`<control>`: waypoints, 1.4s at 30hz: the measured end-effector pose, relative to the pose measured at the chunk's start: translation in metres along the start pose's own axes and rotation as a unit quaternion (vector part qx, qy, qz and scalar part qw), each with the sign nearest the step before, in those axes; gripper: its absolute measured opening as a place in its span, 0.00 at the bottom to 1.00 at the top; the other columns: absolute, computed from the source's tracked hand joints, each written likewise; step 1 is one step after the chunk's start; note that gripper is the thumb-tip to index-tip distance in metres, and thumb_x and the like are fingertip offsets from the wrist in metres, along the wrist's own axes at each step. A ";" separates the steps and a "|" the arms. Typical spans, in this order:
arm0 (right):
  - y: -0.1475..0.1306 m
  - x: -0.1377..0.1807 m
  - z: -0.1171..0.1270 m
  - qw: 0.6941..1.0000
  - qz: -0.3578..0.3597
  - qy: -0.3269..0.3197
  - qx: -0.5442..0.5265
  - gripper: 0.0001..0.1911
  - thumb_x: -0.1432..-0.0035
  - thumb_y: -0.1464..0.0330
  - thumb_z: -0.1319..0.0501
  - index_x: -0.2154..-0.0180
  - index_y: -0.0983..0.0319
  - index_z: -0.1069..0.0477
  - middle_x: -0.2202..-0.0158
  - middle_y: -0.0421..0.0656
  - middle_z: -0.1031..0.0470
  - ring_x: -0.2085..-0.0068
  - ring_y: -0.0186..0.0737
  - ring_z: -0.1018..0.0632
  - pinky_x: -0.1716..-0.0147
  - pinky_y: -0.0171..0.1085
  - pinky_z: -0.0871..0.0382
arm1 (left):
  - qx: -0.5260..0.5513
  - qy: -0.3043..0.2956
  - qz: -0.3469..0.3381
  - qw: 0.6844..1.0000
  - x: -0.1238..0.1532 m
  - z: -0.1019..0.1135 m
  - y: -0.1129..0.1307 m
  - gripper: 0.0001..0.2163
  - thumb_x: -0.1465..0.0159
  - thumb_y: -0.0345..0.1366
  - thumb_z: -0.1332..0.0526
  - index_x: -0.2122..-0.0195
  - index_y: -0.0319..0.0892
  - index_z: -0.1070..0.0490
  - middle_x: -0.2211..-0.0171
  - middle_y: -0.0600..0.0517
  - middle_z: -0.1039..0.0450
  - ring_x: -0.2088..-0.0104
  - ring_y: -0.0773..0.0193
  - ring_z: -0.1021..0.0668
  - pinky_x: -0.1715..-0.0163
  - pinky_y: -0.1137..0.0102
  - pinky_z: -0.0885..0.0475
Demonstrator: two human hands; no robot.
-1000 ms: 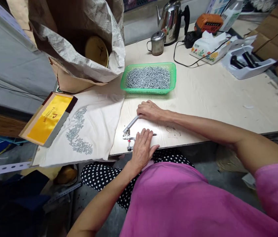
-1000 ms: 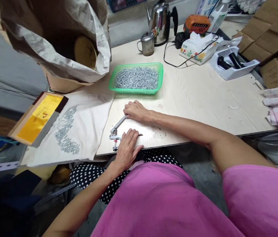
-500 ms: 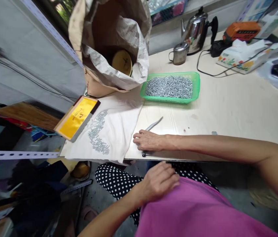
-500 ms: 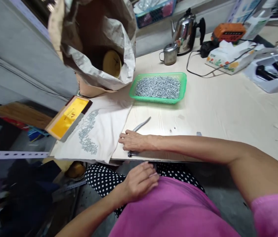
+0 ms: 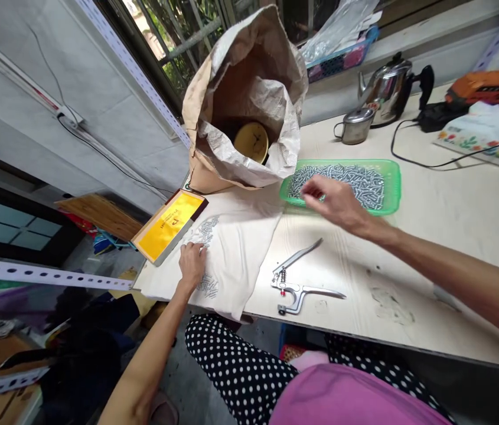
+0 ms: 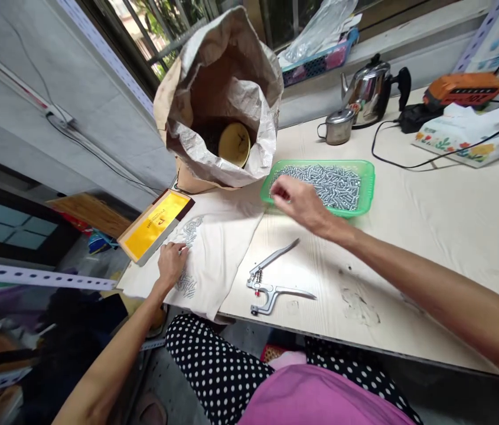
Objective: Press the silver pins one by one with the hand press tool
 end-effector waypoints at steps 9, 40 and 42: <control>0.029 0.013 0.020 0.990 0.025 -0.005 0.137 0.13 0.31 0.64 0.43 0.52 0.61 0.23 0.53 0.53 0.26 0.56 0.48 0.23 0.58 0.45 0.25 | 0.112 -0.043 -0.005 0.993 -0.023 -0.006 0.005 0.07 0.37 0.29 0.41 0.69 0.43 0.24 0.59 0.41 0.22 0.46 0.47 0.27 0.44 0.58 0.31; -0.096 0.044 -0.199 0.894 -0.214 -0.305 -0.251 0.05 0.42 0.76 0.37 0.71 0.65 0.26 0.77 0.36 0.27 0.73 0.30 0.28 0.71 0.31 0.40 | 0.583 -0.152 0.151 0.784 0.081 0.003 0.068 0.21 0.60 0.48 0.21 0.74 0.38 0.23 0.78 0.51 0.22 0.78 0.65 0.23 0.74 0.72 0.28; -0.096 0.043 -0.199 0.899 -0.209 -0.298 -0.241 0.05 0.43 0.76 0.36 0.72 0.65 0.26 0.75 0.37 0.26 0.71 0.30 0.29 0.70 0.31 0.41 | 0.597 -0.167 0.166 0.767 0.083 0.000 0.068 0.22 0.61 0.48 0.21 0.73 0.38 0.23 0.78 0.52 0.22 0.77 0.65 0.23 0.73 0.71 0.26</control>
Point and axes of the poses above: each hand's wrist, its own x-axis away from the middle knuckle, its own z-axis out of the back of the hand, y = z × x, the point moved 5 cm from there along -x, towards the middle knuckle
